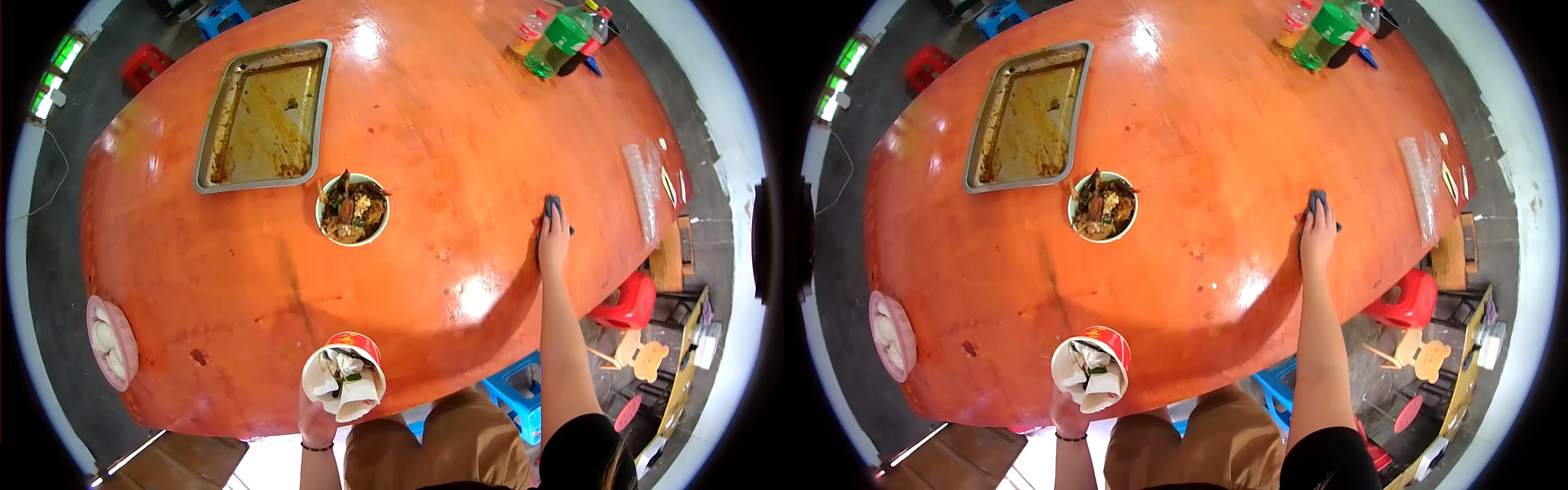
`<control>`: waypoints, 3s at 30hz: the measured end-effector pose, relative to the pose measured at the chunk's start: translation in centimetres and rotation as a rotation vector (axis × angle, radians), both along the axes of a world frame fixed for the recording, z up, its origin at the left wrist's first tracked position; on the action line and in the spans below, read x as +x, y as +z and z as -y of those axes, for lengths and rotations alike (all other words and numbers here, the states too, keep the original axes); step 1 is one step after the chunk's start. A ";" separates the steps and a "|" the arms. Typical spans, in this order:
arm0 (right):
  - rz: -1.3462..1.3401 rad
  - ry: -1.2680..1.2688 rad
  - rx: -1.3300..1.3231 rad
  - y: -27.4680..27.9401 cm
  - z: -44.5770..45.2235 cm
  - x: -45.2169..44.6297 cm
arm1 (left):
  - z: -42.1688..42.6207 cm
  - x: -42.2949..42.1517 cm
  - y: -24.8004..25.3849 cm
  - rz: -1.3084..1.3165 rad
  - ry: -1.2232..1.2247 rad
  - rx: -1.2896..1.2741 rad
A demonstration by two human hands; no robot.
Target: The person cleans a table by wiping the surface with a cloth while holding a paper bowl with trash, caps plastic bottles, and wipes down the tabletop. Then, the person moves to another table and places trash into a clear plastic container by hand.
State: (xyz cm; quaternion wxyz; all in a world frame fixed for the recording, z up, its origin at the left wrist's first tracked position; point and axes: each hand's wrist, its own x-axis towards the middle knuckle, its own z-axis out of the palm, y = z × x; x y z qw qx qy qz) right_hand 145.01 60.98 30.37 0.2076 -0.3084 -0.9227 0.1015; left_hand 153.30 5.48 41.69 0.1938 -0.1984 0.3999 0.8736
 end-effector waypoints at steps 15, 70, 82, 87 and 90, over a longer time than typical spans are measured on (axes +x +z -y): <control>-0.343 0.990 0.056 0.4 11.7 -33.8 | -16.7 1.2 -3.6 0.099 0.327 0.176; -0.007 1.158 -0.030 1.0 21.1 0.9 | -10.2 30.8 -7.1 0.125 0.686 0.056; 0.048 1.392 -0.153 1.5 28.7 14.0 | -12.4 29.0 -19.1 0.370 0.582 0.103; 0.123 1.530 -0.254 1.8 30.4 19.8 | -12.7 27.5 -19.5 0.352 0.591 0.163; 0.168 1.488 -0.320 2.5 29.3 21.1 | -12.3 27.5 -20.5 0.308 0.572 0.181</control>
